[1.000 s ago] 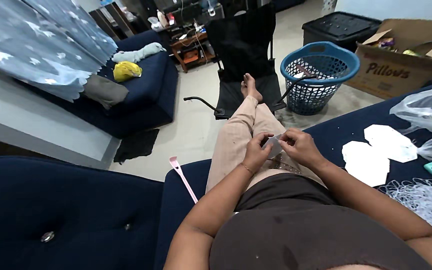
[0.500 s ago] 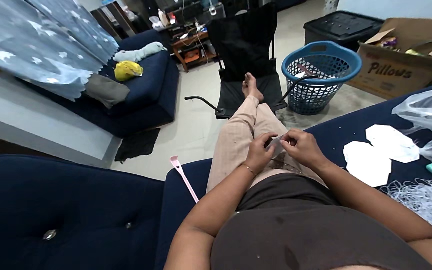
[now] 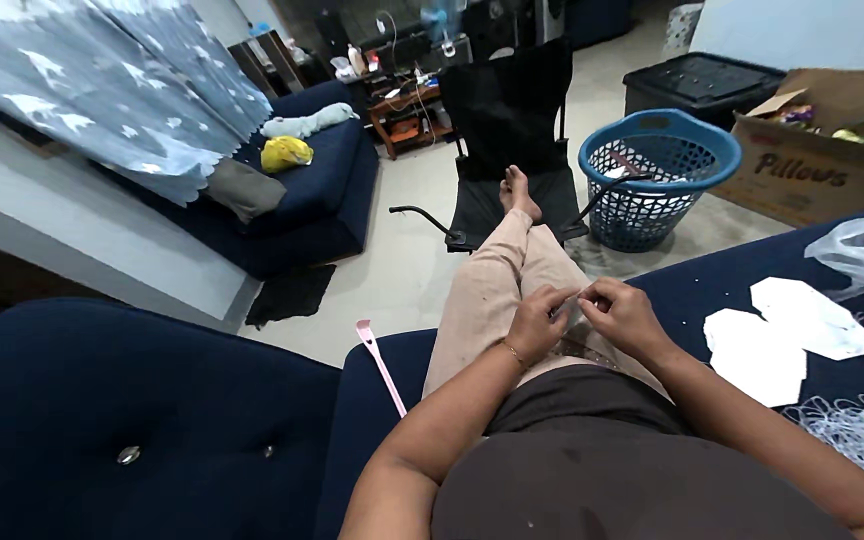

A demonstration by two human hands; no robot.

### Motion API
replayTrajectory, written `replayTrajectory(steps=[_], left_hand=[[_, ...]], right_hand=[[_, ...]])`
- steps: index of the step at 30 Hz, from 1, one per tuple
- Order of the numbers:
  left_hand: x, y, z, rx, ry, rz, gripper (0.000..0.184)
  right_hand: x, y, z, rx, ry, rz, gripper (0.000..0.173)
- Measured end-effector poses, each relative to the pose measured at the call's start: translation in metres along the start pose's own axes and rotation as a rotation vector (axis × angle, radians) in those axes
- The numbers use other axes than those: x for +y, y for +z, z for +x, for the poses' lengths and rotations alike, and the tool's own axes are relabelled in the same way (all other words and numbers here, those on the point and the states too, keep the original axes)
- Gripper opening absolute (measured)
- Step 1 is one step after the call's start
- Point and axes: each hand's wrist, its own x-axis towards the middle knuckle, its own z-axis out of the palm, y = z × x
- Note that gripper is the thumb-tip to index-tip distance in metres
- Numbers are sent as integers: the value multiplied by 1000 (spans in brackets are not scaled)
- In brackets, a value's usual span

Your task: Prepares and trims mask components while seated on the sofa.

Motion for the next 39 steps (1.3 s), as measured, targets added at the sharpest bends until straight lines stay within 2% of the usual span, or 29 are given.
replayTrajectory(steps=[5,9,12,15,19,22,25,27,29,31,32,33,34,37,39], left_hand=[[-3,-1,1,14,38,-11,17],[-2,-2,0,61,141,53,13],[-5,0,0,93,295,142,12],[-2,-1,0,61,426,212,13],[0,-1,-1,12,532,271,13],[-1,0,-1,2,560,319,13],[0,-1,-2,-34,488,350,20],[0,-3,-1,-49,429,324,31],[1,-5,0,-68,335,264,53],[4,-8,1,-149,169,135,88],[4,-9,1,-183,80,39,98],[4,-9,1,-196,6,-57,101],[5,-9,1,-193,-58,-131,94],[9,-9,3,-144,-175,-159,57],[8,-9,3,-86,-182,-147,48]], right_hand=[[1,-4,-3,11,-3,28,18],[9,-15,-3,43,96,101,37],[11,-27,0,-85,329,299,37],[12,-32,4,-287,505,530,57],[12,-31,5,-319,550,601,75],[15,-31,6,-319,540,631,73],[20,-25,5,-230,520,659,58],[27,-22,4,-145,486,671,46],[31,-20,2,-62,457,660,31],[33,-19,0,11,416,649,18],[33,-18,-1,45,389,634,14],[34,-18,-1,70,359,612,11],[34,-17,-2,92,337,580,10],[32,-16,-4,120,301,456,11],[32,-15,-5,158,273,382,14]])
